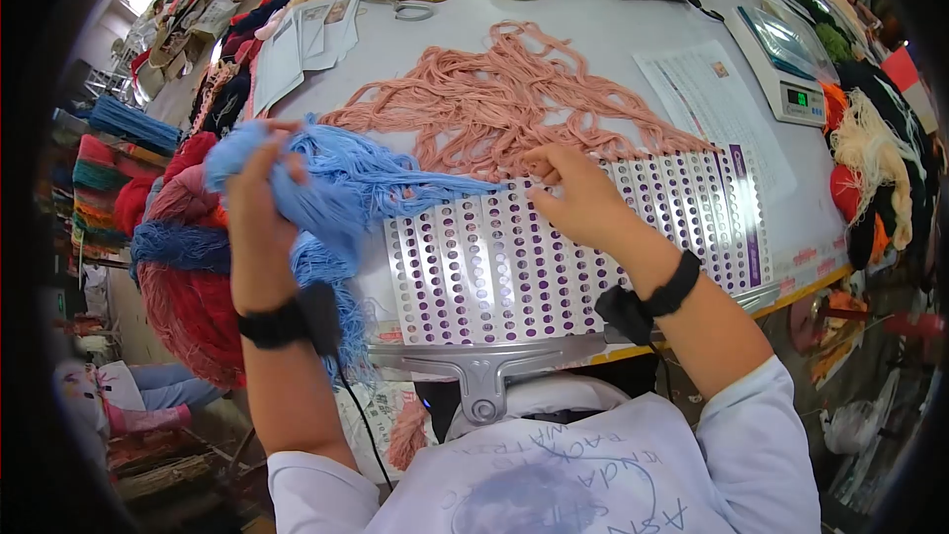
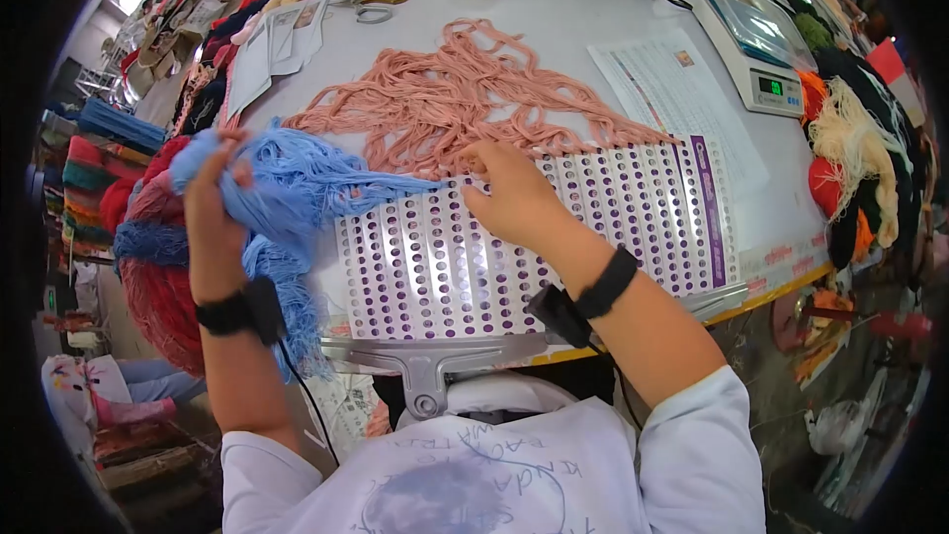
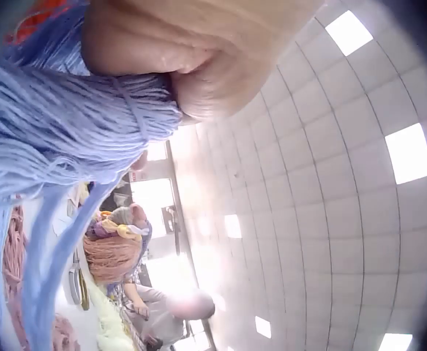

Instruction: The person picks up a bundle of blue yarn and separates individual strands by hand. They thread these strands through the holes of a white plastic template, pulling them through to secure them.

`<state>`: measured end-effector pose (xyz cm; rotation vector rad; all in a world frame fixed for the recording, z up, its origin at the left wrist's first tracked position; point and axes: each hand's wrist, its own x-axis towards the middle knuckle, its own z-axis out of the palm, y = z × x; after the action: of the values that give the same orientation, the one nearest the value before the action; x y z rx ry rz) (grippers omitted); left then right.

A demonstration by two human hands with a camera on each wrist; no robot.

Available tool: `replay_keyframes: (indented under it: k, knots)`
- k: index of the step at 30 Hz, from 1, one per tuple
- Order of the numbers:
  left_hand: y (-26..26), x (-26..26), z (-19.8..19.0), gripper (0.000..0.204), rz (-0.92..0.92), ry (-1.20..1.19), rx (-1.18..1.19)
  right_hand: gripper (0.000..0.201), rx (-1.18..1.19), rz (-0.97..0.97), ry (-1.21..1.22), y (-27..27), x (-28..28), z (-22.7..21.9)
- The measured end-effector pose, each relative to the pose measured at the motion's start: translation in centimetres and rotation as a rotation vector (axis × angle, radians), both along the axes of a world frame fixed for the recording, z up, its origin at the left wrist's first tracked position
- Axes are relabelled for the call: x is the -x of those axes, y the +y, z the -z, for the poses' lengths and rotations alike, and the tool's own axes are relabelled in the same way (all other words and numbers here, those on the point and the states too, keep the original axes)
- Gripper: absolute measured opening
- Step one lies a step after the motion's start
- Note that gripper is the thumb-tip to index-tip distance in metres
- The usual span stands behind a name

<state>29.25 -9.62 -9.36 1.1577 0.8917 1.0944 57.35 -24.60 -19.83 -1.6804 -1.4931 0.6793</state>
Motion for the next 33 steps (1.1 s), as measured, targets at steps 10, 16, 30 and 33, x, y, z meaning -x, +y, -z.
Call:
replay_keyframes:
  k: [10,16,30,33]
  knots:
    - [-12.1,-6.4,1.8,0.057,0.718,-0.417,0.482,0.015,0.159,-0.235,0.864,-4.7,6.1,-7.4]
    - [-12.5,-5.5,2.3,0.081,0.696,-0.424,0.544,0.011,-0.014,-0.181,0.899,-5.2,8.1,-6.9]
    - [-13.8,-4.0,1.5,0.073,0.395,-0.224,0.323,0.01,0.167,-0.203,1.005,-6.7,7.3,-8.3]
    - [-14.4,-4.4,1.0,0.067,0.4,-0.199,0.212,0.01,0.166,-0.191,1.002,-6.9,7.6,-7.7]
